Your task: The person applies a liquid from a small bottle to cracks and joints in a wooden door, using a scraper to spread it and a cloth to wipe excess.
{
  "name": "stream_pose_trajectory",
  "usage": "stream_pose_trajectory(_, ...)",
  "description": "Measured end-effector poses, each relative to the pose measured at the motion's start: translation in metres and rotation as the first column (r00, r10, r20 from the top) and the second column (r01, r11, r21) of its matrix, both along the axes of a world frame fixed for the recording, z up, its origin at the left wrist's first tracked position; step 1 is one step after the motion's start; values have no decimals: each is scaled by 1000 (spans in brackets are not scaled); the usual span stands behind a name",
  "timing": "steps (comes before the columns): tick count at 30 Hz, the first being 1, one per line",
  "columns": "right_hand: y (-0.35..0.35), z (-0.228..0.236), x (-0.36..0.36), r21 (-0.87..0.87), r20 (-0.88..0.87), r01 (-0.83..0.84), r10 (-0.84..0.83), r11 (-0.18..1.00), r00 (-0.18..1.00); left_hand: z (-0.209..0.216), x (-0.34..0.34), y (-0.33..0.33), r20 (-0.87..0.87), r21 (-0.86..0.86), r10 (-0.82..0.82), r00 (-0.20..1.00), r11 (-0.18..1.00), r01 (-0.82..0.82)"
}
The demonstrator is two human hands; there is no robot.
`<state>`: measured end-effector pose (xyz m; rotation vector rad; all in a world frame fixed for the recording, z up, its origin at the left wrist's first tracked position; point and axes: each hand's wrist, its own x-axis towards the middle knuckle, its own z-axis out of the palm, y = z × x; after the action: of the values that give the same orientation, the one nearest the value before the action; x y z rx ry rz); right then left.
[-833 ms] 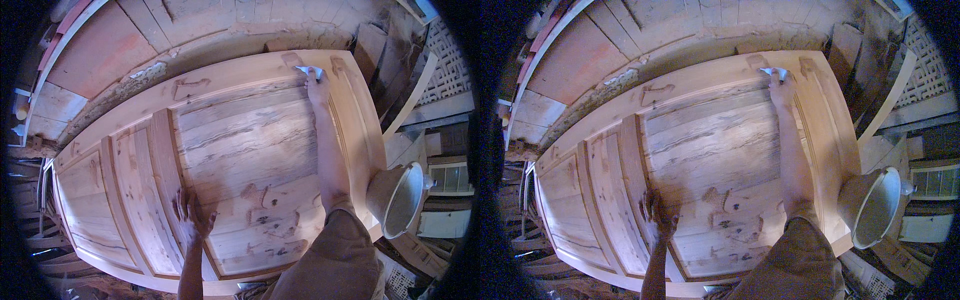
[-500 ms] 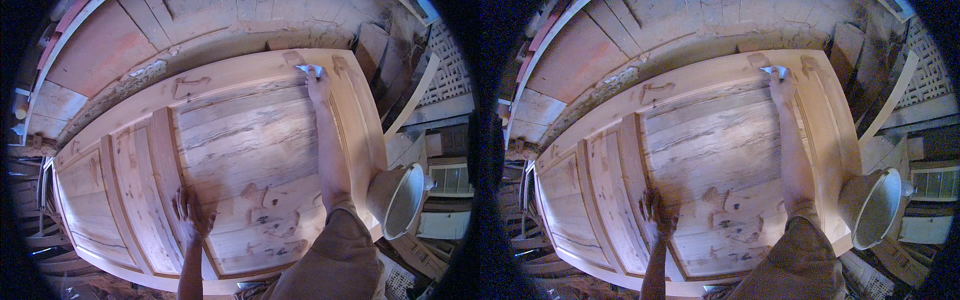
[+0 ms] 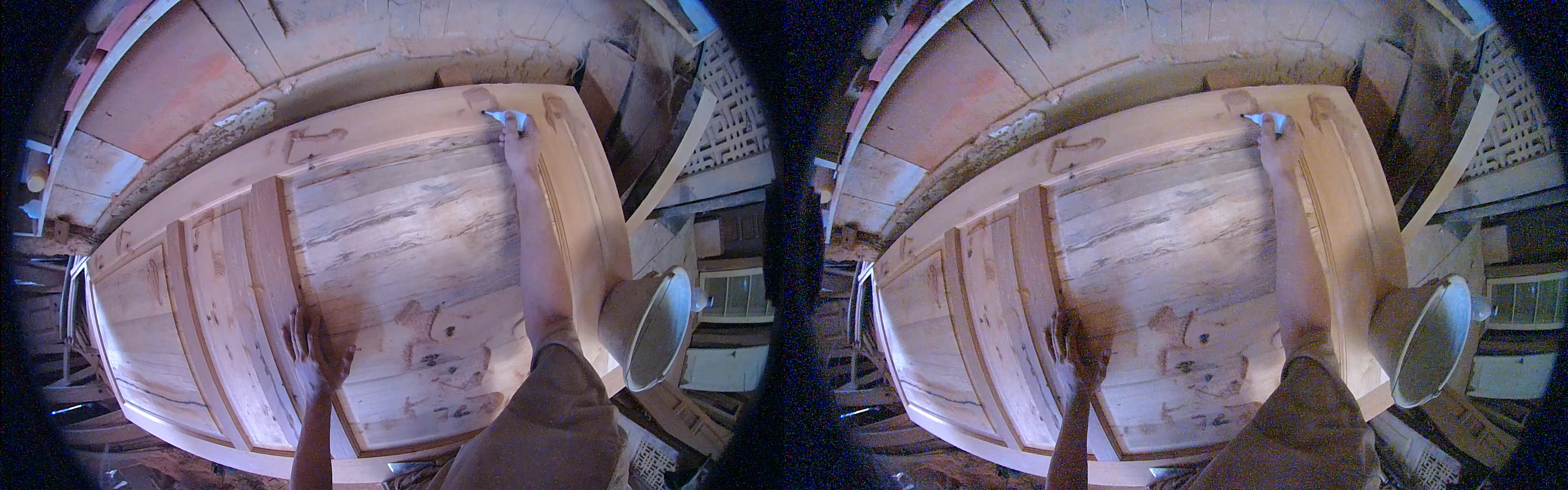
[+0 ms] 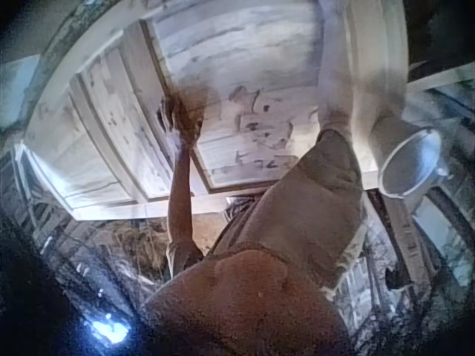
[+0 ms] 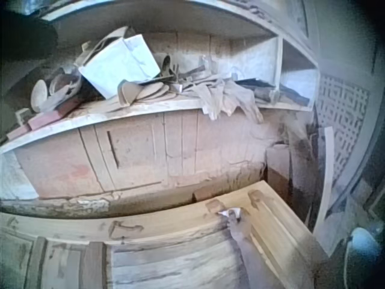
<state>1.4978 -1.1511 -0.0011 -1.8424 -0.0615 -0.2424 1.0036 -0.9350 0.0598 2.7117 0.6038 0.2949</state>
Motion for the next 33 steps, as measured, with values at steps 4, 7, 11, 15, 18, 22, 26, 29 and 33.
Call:
stream_pose_trajectory(4,-2,0,-2,12,10,-1,1,1000,1000,0,-1,0,-12,-24,8,1000,1000,-8)
stream_pose_trajectory(7,-1,-1,-2,48,-21,-16,17,999,1000,2,2,-2,3,3,12,1000,1000,-12)
stream_pose_trajectory(11,7,6,-10,100,-63,-10,17,995,998,4,0,-1,-15,27,17,1000,1000,-17)
stream_pose_trajectory(15,-22,19,0,426,-224,99,-2,899,975,-6,5,-1,47,35,-43,998,999,41)
stream_pose_trajectory(18,-60,24,-3,640,-158,72,39,765,987,-1,6,-2,86,47,-58,995,997,54)
stream_pose_trajectory(22,-117,26,7,538,-166,171,-95,826,982,0,10,-4,164,45,-52,985,998,45)
stream_pose_trajectory(26,-154,30,29,458,-84,183,-163,870,983,2,17,-11,128,47,-47,991,998,42)
stream_pose_trajectory(29,-141,29,44,390,-99,175,-147,904,984,-34,-11,5,74,90,-10,997,996,3)
stream_pose_trajectory(33,-175,-4,91,-35,62,204,-201,978,978,-2,16,-13,58,37,-42,997,999,40)
